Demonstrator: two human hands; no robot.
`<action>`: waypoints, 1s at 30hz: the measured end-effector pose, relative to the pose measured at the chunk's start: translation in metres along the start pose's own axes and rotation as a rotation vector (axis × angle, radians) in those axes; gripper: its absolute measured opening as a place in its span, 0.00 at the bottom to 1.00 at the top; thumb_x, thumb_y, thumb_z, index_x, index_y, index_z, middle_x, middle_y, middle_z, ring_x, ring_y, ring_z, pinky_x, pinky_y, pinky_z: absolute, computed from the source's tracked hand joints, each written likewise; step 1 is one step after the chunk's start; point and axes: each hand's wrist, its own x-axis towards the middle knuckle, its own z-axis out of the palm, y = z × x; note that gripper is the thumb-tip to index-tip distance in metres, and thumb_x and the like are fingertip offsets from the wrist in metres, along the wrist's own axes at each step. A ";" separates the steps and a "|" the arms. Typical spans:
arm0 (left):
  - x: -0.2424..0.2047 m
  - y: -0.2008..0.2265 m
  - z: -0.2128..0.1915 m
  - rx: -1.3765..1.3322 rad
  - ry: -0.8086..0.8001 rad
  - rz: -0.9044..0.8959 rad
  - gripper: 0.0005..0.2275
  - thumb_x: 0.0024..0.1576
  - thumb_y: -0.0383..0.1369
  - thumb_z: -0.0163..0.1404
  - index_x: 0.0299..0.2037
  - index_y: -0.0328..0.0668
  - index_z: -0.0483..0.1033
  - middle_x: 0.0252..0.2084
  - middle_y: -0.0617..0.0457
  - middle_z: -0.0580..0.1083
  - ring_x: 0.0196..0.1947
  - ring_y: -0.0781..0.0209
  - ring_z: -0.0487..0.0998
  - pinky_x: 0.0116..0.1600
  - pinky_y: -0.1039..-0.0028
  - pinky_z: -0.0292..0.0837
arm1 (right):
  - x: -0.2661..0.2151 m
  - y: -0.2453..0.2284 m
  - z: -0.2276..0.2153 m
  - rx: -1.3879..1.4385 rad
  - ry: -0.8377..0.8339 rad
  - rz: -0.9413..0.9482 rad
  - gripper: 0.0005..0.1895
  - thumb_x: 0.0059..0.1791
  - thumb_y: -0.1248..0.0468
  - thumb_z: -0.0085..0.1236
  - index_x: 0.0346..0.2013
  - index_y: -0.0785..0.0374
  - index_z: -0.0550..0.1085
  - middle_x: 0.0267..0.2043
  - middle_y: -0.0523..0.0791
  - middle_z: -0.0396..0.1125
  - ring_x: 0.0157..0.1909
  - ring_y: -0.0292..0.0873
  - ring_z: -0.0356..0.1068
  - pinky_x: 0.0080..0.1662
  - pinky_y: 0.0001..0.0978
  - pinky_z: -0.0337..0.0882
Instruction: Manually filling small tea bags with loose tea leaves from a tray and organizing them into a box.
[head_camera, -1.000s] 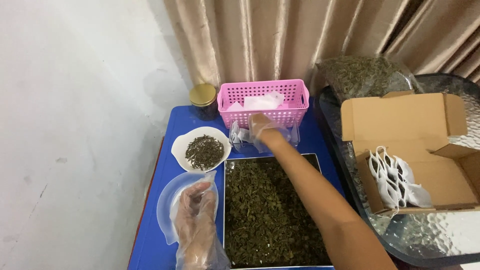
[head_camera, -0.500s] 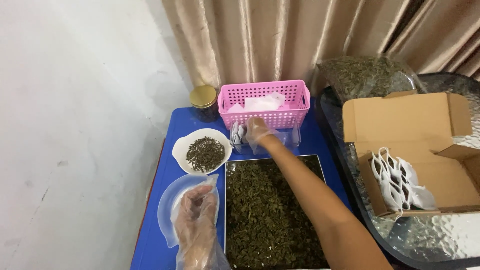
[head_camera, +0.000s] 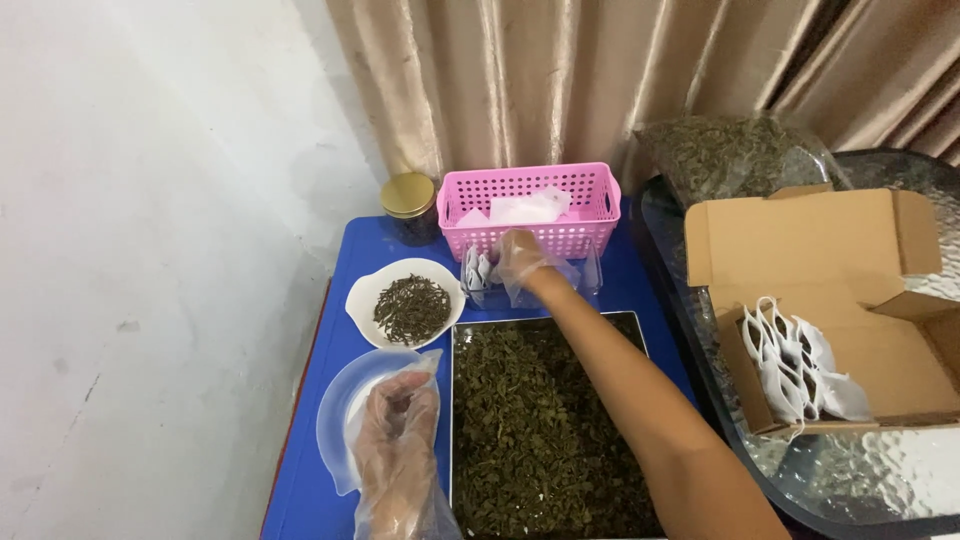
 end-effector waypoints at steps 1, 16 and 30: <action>0.000 0.000 -0.001 -0.009 -0.006 -0.003 0.07 0.57 0.27 0.53 0.43 0.47 0.81 0.47 0.54 0.79 0.49 0.60 0.76 0.57 0.67 0.69 | 0.001 0.002 0.002 0.016 0.035 -0.009 0.15 0.37 0.51 0.65 0.37 0.45 0.84 0.36 0.43 0.78 0.47 0.49 0.78 0.50 0.37 0.79; -0.028 0.032 0.000 -0.186 0.036 -0.113 0.03 0.57 0.30 0.55 0.39 0.44 0.79 0.46 0.50 0.77 0.51 0.58 0.74 0.60 0.65 0.65 | 0.043 0.042 -0.112 0.001 0.531 0.271 0.09 0.44 0.59 0.56 0.30 0.56 0.83 0.33 0.49 0.76 0.41 0.53 0.78 0.44 0.44 0.77; -0.012 -0.012 -0.010 -0.284 -0.186 0.454 0.12 0.53 0.22 0.49 0.46 0.37 0.81 0.22 0.62 0.59 0.24 0.69 0.56 0.31 0.74 0.50 | 0.032 0.045 -0.110 -0.186 -0.234 0.471 0.37 0.51 0.51 0.48 0.73 0.60 0.56 0.74 0.50 0.53 0.73 0.60 0.55 0.66 0.64 0.60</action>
